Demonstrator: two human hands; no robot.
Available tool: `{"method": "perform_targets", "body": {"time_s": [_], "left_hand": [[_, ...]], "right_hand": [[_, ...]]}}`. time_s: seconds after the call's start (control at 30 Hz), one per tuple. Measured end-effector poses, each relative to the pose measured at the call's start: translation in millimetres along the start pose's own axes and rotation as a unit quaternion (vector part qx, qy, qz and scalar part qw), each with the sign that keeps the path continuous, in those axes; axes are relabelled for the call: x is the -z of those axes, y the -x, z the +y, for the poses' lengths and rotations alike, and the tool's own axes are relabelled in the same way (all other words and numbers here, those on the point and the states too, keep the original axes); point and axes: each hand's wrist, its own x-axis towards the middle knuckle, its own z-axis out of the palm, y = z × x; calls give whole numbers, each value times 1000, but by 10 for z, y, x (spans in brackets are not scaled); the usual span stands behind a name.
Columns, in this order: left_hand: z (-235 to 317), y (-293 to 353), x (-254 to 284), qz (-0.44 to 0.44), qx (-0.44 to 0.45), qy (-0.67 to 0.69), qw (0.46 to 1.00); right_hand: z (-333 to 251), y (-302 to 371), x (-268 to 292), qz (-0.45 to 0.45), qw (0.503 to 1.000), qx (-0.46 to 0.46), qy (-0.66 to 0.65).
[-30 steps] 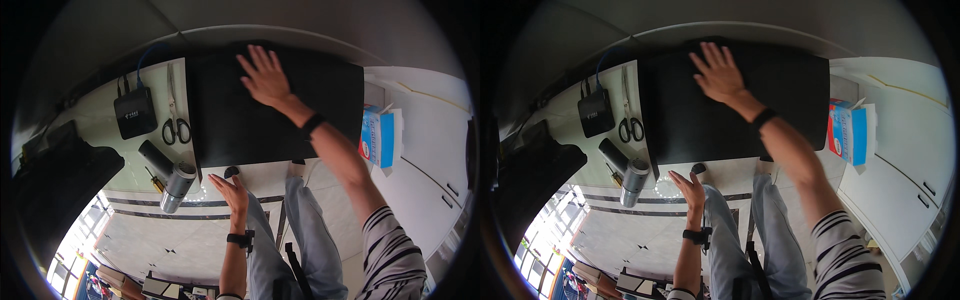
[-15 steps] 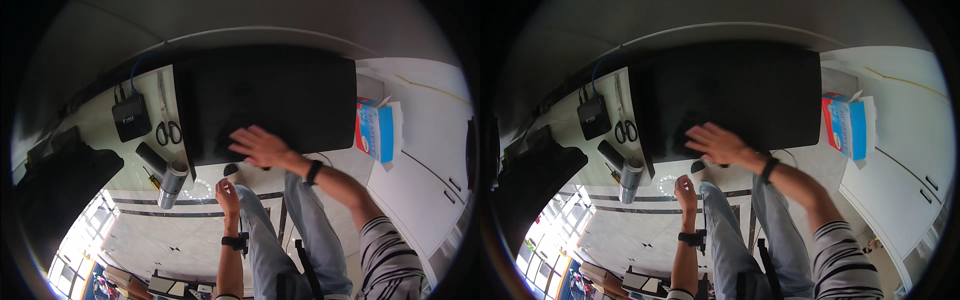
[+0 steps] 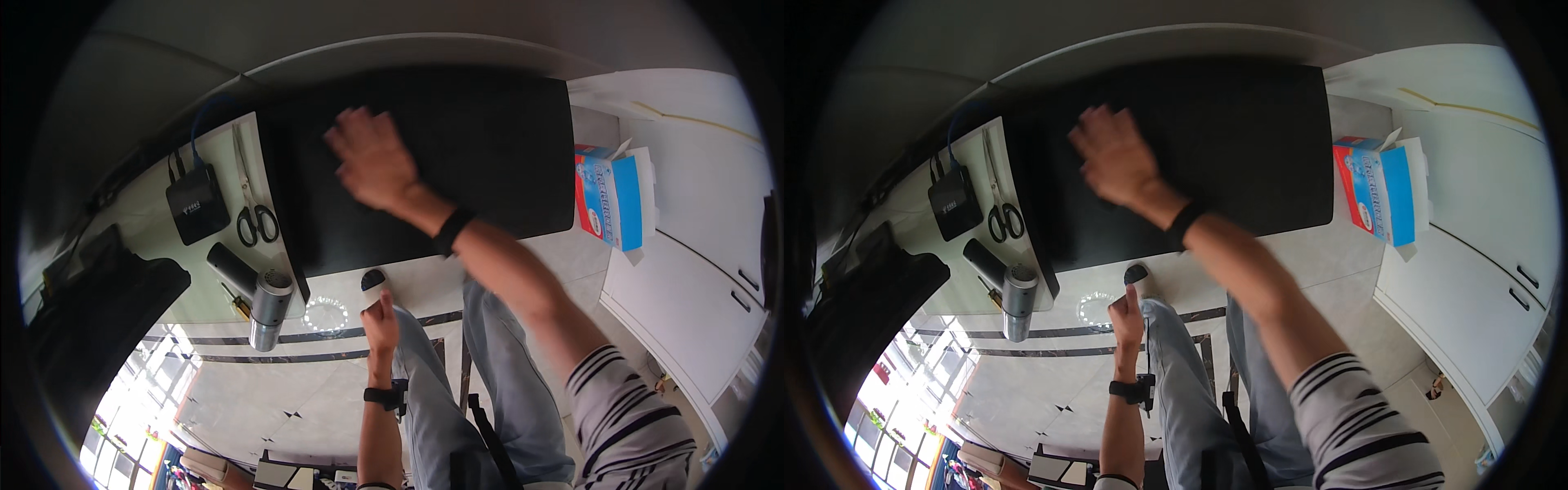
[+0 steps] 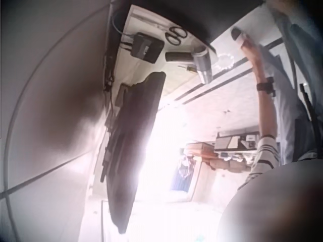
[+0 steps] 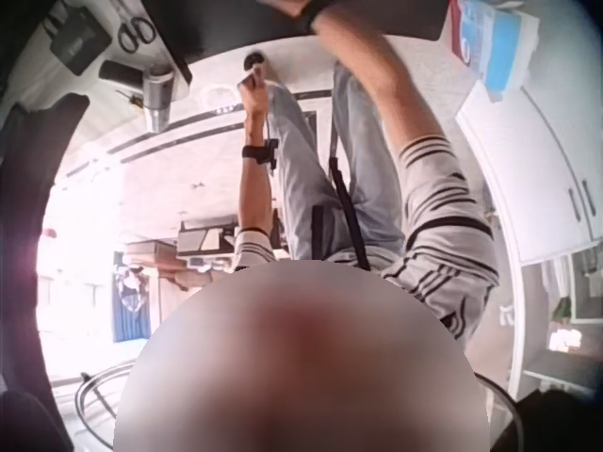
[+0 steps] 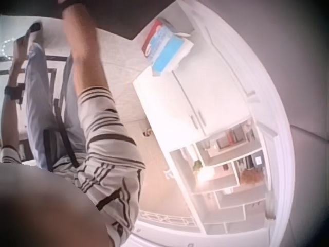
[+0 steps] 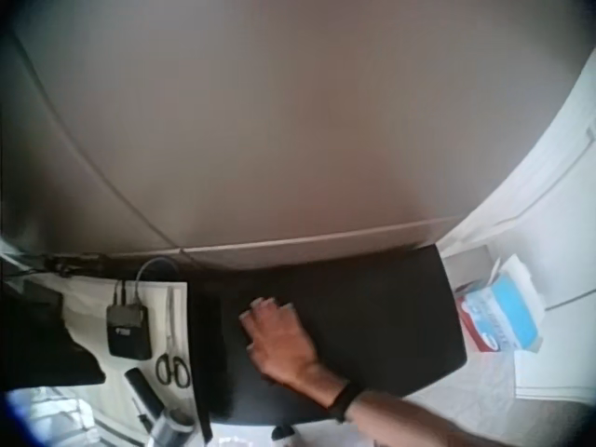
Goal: The person wipes a dining table, a television stand, and a wooden desk with a cloth, moving items like a phone, flowers, and a television aside to reach the surfaces.
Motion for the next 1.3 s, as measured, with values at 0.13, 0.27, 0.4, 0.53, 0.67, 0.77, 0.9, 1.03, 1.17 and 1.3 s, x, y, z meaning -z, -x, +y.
{"method": "perform_targets", "body": {"time_s": [0.13, 0.27, 0.4, 0.53, 0.67, 0.77, 0.9, 1.03, 1.17, 1.3], "left_hand": [[133, 19, 31, 52, -28, -5, 998], [210, 36, 13, 105, -34, -110, 988], [76, -2, -66, 83, 19, -200, 976], [-45, -130, -511, 25, -37, -200, 979], [-52, -40, -692, 15, -37, -192, 980], [11, 46, -634, -2, -40, -171, 984], [-111, 91, -349, -63, 16, -149, 987], [-428, 170, -26, -36, 28, -163, 986], [-687, 230, 130, -30, 40, -184, 982], [-830, 297, 257, -40, 25, -166, 985]], "right_hand": [[-690, 505, -237, -83, 987, 133, -27], [-203, 1071, -182, -70, 973, 206, -73], [1090, 1192, 427, -97, 993, 49, -42], [2803, 1347, 667, 44, 982, -156, 95], [2953, 1216, 423, 70, 958, -253, 113], [2739, 949, 278, 122, 928, -330, 124], [2371, 657, 198, 96, 927, -342, 119], [1651, 308, 95, 55, 960, -260, 88], [602, -233, -103, 37, 988, -145, 29], [-335, -693, -368, 9, 998, -47, 32]]}}
